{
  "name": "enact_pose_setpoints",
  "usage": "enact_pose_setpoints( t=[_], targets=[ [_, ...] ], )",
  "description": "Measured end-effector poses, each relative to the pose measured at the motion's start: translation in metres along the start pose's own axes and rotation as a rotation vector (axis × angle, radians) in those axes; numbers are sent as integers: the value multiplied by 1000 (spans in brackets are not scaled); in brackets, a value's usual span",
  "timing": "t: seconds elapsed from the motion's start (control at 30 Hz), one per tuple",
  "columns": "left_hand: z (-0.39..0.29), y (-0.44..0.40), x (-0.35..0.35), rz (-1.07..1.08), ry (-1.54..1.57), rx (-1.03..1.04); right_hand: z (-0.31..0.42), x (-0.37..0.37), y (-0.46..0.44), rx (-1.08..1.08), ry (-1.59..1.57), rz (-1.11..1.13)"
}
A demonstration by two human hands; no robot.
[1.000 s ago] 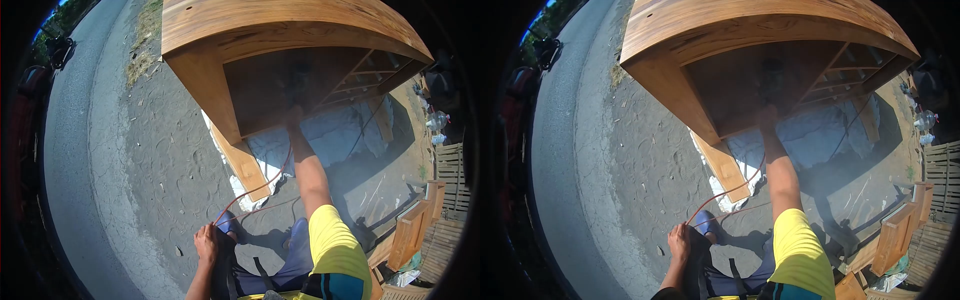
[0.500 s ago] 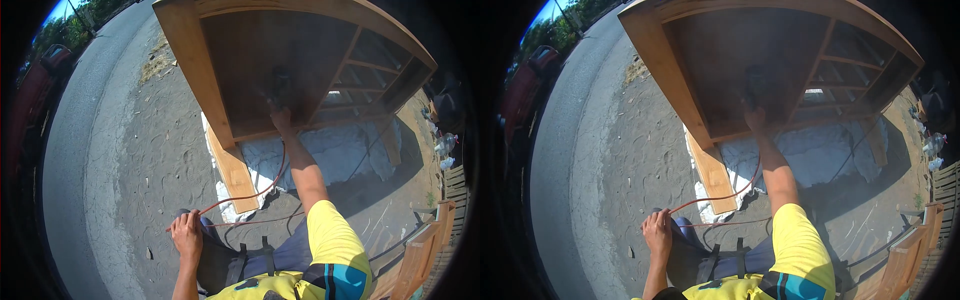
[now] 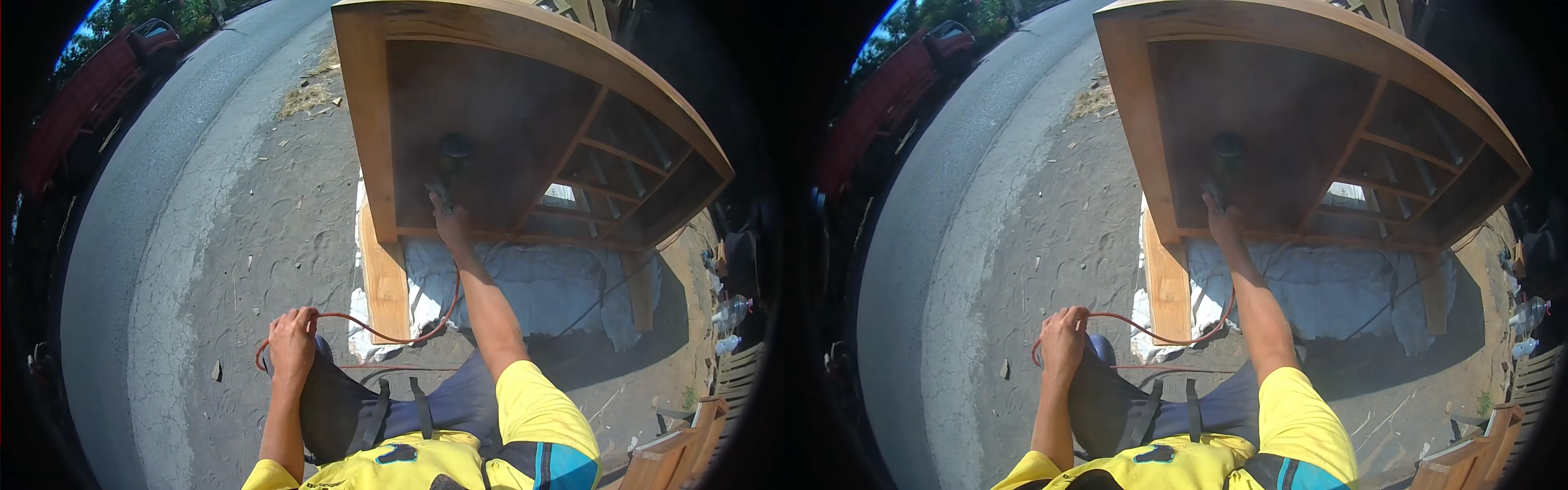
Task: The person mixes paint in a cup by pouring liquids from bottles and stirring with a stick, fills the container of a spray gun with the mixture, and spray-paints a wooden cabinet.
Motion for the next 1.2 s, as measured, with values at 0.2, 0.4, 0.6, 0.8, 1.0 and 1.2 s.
enact_pose_setpoints(
  t=[0.2, 0.4, 0.6, 0.8, 1.0, 1.2],
  targets=[
    [5, -48, 31, 215, 77, 11, 35, -37, 44, 41, -130, -71],
    [2, -74, 69, 391, 45, 172, 6, -69, 75, 132, 55, -160],
    [-15, -98, 51, 201, 203, 399, -31, -70, 45, -49, 313, -457],
    [-13, -132, 76, 321, 153, 587, -66, -54, -17, 166, 324, -448],
    [14, -173, 132, 469, 195, 730, -3, -56, -83, -61, 281, -731],
    [17, -188, 144, 574, 259, 746, 71, -70, -139, -228, 109, -904]
  ],
)
Point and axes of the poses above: each hand's wrist, its own y-axis away from the middle knuckle, its own x-axis out of the palm, z = x × y, the point moved 5 cm from there along -y, towards the middle knuckle, and after that the axes turned 14 degrees about -x, right-handed, at the moved point
